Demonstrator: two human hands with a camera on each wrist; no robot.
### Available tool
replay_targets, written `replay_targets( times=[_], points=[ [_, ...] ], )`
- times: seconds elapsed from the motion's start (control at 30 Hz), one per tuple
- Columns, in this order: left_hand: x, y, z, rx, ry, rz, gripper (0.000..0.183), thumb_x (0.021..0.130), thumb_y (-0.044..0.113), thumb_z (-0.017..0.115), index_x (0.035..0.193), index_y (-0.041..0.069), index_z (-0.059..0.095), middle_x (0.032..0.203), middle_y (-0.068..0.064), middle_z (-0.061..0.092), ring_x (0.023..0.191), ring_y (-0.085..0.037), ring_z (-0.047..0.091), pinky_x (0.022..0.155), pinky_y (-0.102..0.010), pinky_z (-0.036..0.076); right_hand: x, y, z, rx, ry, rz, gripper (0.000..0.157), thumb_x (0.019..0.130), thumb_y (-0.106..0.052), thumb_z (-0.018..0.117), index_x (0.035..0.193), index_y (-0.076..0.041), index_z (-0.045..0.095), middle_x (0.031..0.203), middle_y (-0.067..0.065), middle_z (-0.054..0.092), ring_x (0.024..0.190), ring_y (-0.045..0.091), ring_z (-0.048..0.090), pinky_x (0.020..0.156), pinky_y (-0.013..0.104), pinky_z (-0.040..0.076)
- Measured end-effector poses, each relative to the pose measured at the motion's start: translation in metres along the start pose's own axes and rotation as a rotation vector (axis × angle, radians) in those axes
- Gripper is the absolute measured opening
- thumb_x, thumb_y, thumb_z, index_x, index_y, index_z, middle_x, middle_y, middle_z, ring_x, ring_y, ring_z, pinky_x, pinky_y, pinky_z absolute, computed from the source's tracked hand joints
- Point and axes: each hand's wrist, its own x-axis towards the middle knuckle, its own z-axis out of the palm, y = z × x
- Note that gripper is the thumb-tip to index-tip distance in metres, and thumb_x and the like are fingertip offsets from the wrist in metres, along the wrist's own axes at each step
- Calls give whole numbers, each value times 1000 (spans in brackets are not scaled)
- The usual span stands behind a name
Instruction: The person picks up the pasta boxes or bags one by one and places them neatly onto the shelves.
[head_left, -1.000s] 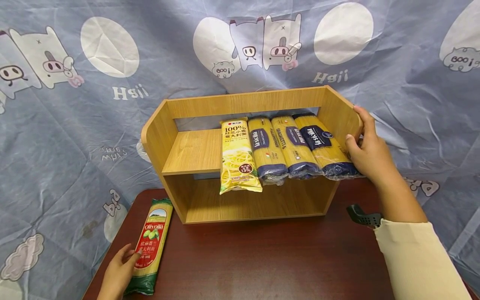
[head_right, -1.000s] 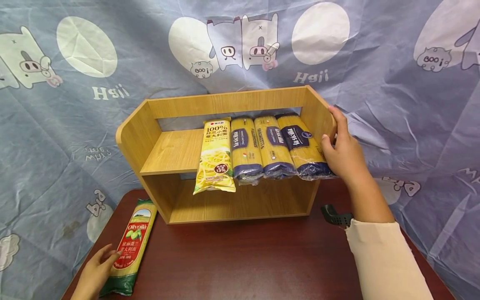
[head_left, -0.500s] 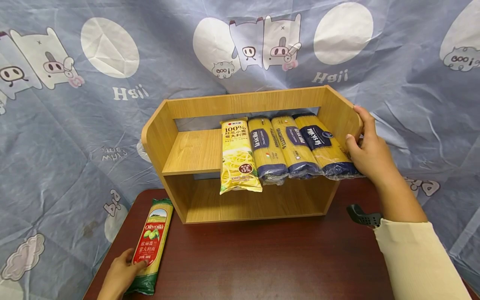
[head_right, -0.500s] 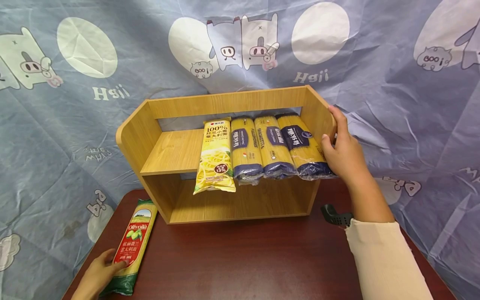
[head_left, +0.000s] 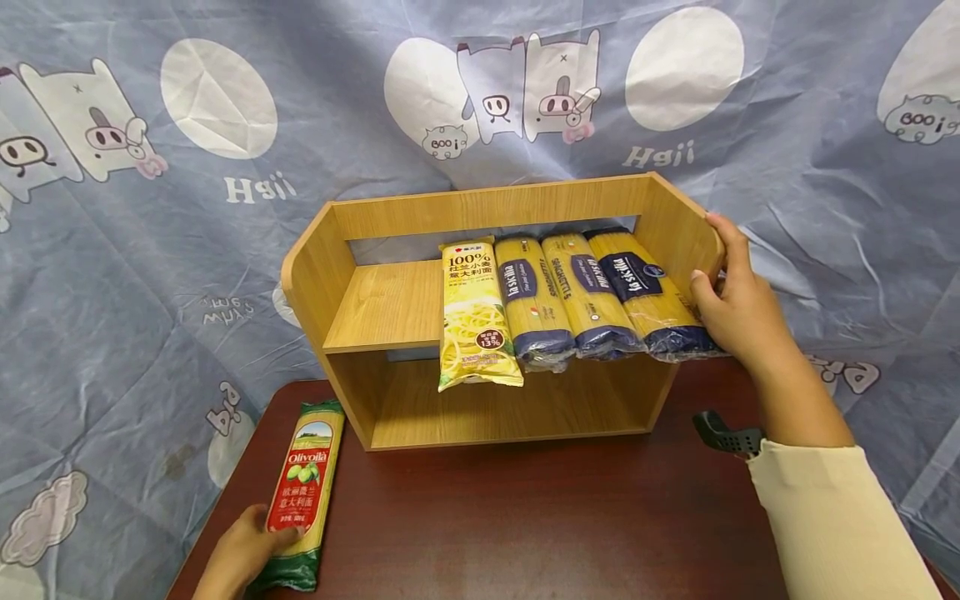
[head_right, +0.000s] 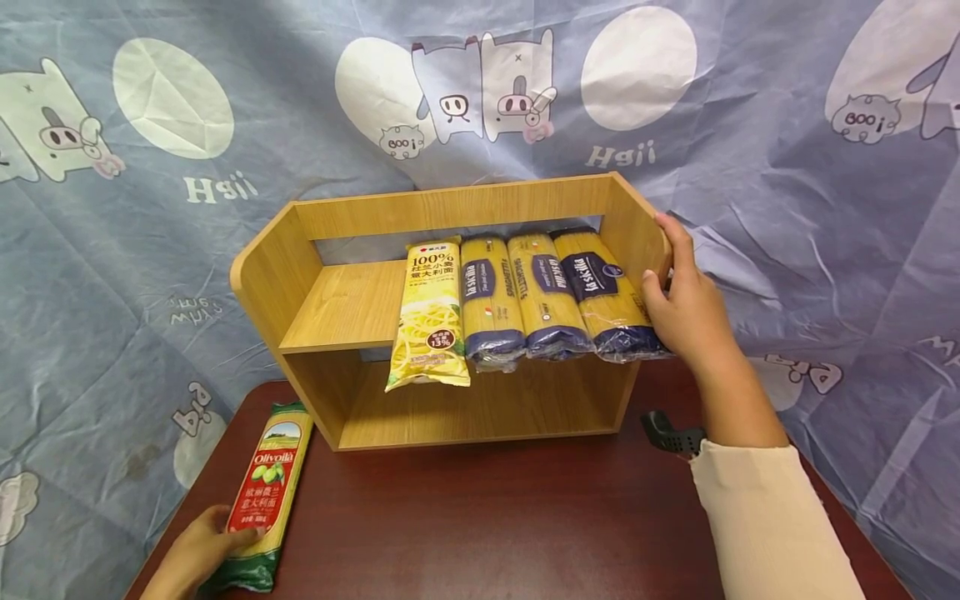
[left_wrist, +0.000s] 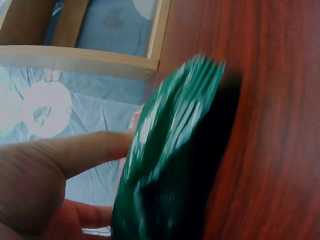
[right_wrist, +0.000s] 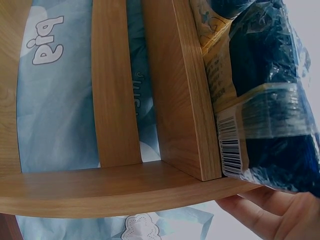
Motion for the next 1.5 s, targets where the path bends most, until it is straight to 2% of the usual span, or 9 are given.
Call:
replay_targets(
  times=[0.1,0.17,0.3,0.57,0.77,1.0,1.2,1.4,1.5],
  points=[
    [1,-1,4,-85,-24,-22,76,79,44,83,118,-13,50,100,-21,64,88,-29,59,76,-42,50,0,0,0,0,-1,-1,68,103,-28,43,158,-46,8,133,49,47,121,61,54,88,69,44],
    [2,-1,6,-152,-36,-47,62,81,39,82,107,-9,54,94,-15,65,82,-24,60,70,-36,51,0,0,0,5,-2,0,68,103,-28,43,158,-47,8,133,49,47,121,61,53,88,69,45],
    [0,-2,9,-247,-59,-65,44,86,34,79,99,-5,63,90,-9,67,77,-19,63,67,-34,53,1,1,1,6,-6,0,68,103,-28,43,158,-47,7,134,49,47,121,61,53,88,69,45],
    [-3,-7,7,-433,-209,-24,42,97,38,65,105,-2,69,83,0,72,76,-15,66,69,-33,56,1,2,2,2,-10,3,69,103,-27,44,159,-45,7,134,49,47,121,61,54,87,69,46],
    [-3,-10,5,-655,-343,21,38,103,34,57,122,1,62,94,1,75,85,-15,71,77,-33,60,1,1,2,10,-7,-1,69,103,-27,44,159,-44,8,135,48,46,121,61,53,88,69,45],
    [-1,-10,5,-813,-463,25,32,106,34,52,128,11,57,103,1,75,93,-15,72,84,-34,59,1,0,1,12,-6,8,69,103,-27,44,159,-45,8,136,48,45,122,61,53,88,69,46],
    [-1,-13,6,-881,-496,12,27,107,38,49,127,21,54,108,4,71,99,-13,69,90,-35,57,0,0,0,10,1,7,69,103,-27,44,159,-45,8,134,48,47,121,61,54,86,67,46],
    [0,-18,10,-957,-520,-57,42,106,43,50,141,24,35,113,5,67,103,-14,66,95,-33,54,0,0,2,6,-4,5,69,103,-27,44,159,-45,8,132,49,48,117,60,56,82,66,46],
    [1,-19,13,-1013,-596,-38,31,108,42,45,135,27,41,115,4,67,106,-13,65,97,-33,53,0,0,2,9,-2,3,68,103,-27,43,159,-44,8,131,49,49,114,61,57,80,65,47]
  ],
)
